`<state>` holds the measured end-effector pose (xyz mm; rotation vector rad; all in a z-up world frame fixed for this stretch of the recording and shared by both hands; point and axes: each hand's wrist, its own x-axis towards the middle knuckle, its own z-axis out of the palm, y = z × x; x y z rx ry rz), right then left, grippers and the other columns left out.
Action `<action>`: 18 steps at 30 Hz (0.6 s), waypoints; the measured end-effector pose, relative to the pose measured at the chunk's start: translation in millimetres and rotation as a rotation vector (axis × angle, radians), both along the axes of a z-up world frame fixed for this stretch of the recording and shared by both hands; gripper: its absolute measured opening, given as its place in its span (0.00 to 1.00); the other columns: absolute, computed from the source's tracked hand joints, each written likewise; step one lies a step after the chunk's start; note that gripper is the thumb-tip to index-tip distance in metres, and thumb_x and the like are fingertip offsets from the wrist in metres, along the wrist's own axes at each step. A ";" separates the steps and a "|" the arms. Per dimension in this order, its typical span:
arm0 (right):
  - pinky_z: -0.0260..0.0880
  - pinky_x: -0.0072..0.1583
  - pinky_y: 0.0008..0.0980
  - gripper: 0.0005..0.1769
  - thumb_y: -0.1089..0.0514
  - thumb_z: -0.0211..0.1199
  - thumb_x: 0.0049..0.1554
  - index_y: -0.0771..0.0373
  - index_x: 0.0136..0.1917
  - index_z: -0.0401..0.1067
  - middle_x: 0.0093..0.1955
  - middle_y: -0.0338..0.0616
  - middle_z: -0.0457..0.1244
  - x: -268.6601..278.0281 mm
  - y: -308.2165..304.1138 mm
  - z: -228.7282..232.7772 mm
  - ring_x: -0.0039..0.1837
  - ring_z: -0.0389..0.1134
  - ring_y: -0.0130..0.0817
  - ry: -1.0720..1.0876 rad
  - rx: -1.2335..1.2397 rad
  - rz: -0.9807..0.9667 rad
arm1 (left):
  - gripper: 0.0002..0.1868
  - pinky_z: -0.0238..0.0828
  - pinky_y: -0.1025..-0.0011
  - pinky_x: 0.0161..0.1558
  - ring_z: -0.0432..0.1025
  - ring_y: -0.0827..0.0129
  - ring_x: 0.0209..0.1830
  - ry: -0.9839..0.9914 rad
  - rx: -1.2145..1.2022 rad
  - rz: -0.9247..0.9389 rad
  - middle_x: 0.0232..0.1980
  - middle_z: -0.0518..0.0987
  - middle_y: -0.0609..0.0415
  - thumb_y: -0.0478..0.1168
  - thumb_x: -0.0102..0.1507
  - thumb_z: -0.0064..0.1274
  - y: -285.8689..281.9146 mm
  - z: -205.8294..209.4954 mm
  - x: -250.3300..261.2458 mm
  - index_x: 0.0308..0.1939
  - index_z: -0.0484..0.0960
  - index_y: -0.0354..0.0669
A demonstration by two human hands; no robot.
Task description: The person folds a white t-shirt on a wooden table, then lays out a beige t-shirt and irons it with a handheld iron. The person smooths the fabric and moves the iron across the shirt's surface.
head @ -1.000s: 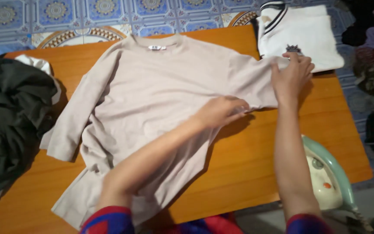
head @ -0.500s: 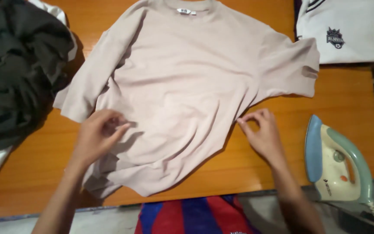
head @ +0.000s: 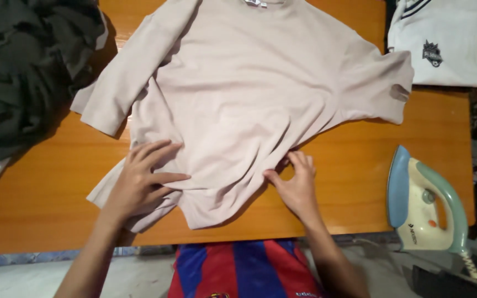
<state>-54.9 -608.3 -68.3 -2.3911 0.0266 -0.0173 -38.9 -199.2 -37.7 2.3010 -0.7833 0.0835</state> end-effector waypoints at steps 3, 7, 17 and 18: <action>0.54 0.69 0.53 0.30 0.41 0.80 0.54 0.55 0.63 0.77 0.67 0.38 0.63 2.4 22.0 10.1 0.67 0.59 0.44 0.079 -0.002 0.015 | 0.18 0.48 0.50 0.77 0.66 0.58 0.79 -0.030 -0.008 0.020 0.76 0.75 0.57 0.67 0.68 0.48 -4.5 -11.3 -0.9 0.48 0.90 0.76; 0.56 0.70 0.49 0.23 0.50 0.77 0.58 0.56 0.63 0.78 0.61 0.39 0.65 -6.5 15.3 -18.6 0.67 0.63 0.38 0.061 0.245 -0.043 | 0.13 0.52 0.47 0.77 0.69 0.56 0.76 -0.033 -0.045 0.056 0.74 0.78 0.57 0.63 0.65 0.57 -7.5 -6.5 -4.7 0.48 0.91 0.74; 0.74 0.66 0.40 0.27 0.52 0.64 0.68 0.65 0.74 0.62 0.62 0.47 0.66 -14.9 2.0 -7.1 0.63 0.71 0.34 0.185 1.011 -0.545 | 0.09 0.65 0.52 0.71 0.75 0.52 0.68 -0.072 -0.255 0.063 0.66 0.84 0.56 0.50 0.68 0.59 -11.3 2.2 -5.8 0.48 0.92 0.63; 0.75 0.65 0.37 0.31 0.49 0.65 0.67 0.65 0.76 0.63 0.62 0.45 0.66 -17.5 -5.1 -5.0 0.63 0.70 0.32 0.216 0.940 -0.539 | 0.09 0.66 0.51 0.70 0.76 0.50 0.67 -0.089 -0.284 0.065 0.65 0.85 0.54 0.46 0.69 0.57 -13.0 6.7 -5.1 0.49 0.92 0.60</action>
